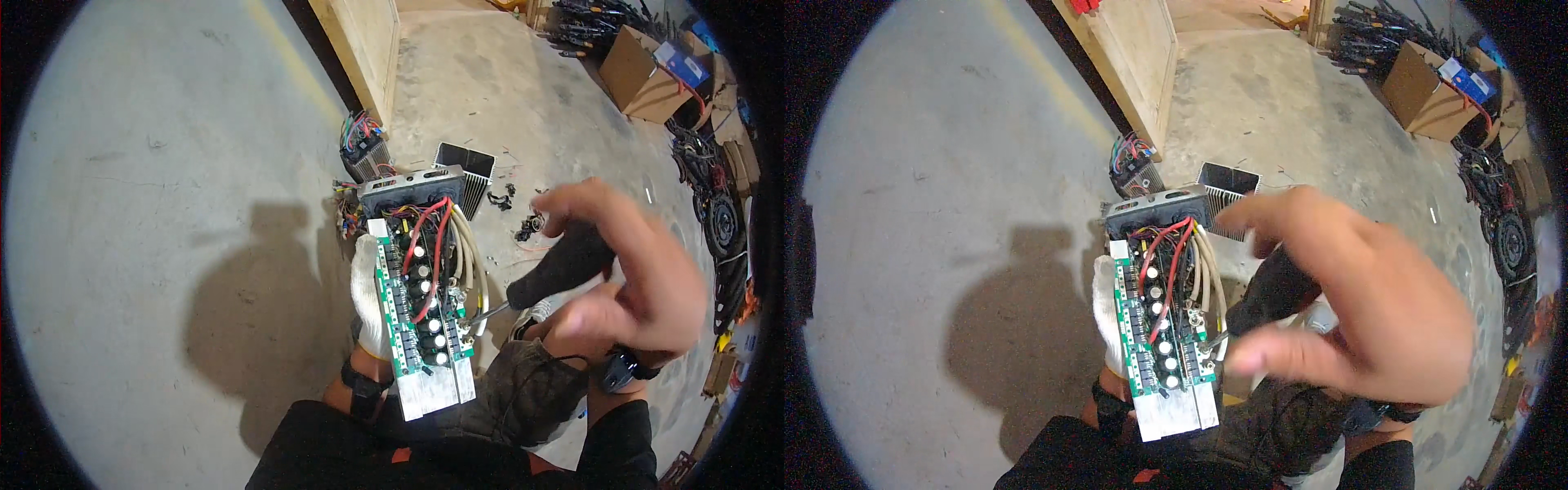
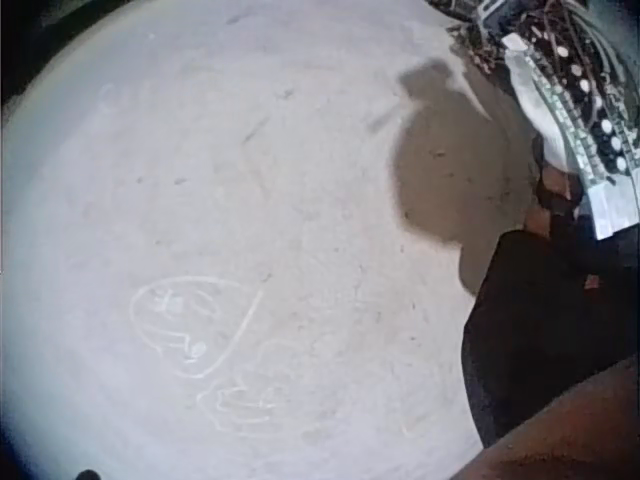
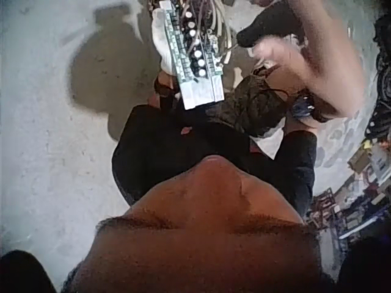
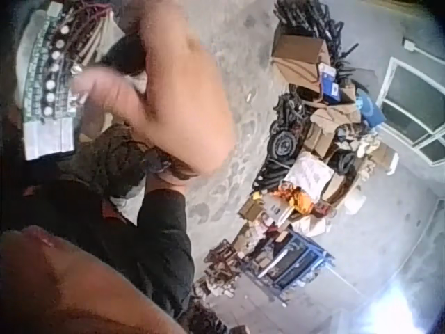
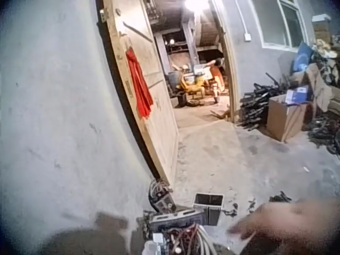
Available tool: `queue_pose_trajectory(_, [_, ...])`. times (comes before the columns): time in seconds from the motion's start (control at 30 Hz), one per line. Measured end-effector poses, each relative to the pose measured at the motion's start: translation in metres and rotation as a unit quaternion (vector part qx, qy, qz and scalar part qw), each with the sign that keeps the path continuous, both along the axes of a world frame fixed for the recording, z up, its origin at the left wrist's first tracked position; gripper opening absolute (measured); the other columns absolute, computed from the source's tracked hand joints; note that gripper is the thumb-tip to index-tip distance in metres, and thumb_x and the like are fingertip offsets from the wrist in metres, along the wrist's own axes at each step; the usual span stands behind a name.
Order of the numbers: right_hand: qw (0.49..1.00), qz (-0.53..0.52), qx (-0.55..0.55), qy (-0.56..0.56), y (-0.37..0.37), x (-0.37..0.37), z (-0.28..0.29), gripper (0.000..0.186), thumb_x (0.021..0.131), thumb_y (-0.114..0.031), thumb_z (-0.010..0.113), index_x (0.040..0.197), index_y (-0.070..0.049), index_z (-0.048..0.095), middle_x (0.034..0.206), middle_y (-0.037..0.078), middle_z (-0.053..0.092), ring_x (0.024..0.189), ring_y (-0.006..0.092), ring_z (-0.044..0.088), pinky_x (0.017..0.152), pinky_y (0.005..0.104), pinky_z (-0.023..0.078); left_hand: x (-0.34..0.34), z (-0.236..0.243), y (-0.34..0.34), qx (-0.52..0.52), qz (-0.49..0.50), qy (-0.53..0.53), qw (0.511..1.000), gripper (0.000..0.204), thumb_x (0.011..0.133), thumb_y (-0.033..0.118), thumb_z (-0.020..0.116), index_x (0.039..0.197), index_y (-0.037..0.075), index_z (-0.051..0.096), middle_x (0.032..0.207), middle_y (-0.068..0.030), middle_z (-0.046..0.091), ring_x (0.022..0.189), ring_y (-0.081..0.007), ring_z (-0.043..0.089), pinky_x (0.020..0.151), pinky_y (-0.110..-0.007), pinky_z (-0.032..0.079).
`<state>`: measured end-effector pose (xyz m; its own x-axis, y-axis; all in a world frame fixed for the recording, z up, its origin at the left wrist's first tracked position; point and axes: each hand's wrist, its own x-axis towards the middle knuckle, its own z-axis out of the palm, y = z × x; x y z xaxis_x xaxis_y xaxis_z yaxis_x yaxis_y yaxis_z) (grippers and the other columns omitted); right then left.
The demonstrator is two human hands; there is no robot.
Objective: Unscrewing and inspecting the internal components of an electric motorcycle controller.
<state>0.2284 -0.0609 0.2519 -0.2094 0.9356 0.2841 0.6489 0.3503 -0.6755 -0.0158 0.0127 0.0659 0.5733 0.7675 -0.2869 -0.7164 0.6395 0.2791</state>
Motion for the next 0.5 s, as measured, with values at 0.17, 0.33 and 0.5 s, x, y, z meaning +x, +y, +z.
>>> queue_pose_trajectory(0.17, [0.999,0.042,-0.004,0.002,0.003,0.001,0.005,0.039,0.084,-0.025,0.081,0.108,0.004,0.070,0.095,0.017,0.072,0.085,0.0319,0.073,0.078,0.0382,0.057,0.003,0.014,-0.001,0.005,0.000,-0.028,1.000,0.067,0.107,0.056,0.051,0.150,0.006,0.056,0.137,-0.0183,0.069,0.114,-0.0338,0.074,0.092,-0.053,0.064])
queue_pose_trajectory(0.33, [0.990,0.078,0.059,0.103,0.007,0.007,-0.010,0.040,0.077,-0.023,0.083,0.103,0.004,0.071,0.096,0.018,0.072,0.087,0.0315,0.071,0.078,0.0389,0.056,0.003,0.007,0.000,0.002,0.022,-0.017,1.000,0.068,0.106,0.057,0.051,0.151,0.006,0.055,0.139,-0.0188,0.068,0.117,-0.0342,0.072,0.094,-0.054,0.064])
queue_pose_trajectory(0.5, [0.994,0.008,0.023,0.103,0.006,0.009,-0.011,0.045,0.073,-0.024,0.085,0.106,0.003,0.069,0.097,0.017,0.071,0.092,0.0300,0.069,0.081,0.0373,0.054,0.003,0.007,0.000,0.017,-0.011,-0.046,0.999,0.067,0.108,0.054,0.050,0.154,0.006,0.051,0.141,-0.0194,0.066,0.121,-0.0352,0.070,0.098,-0.053,0.063])
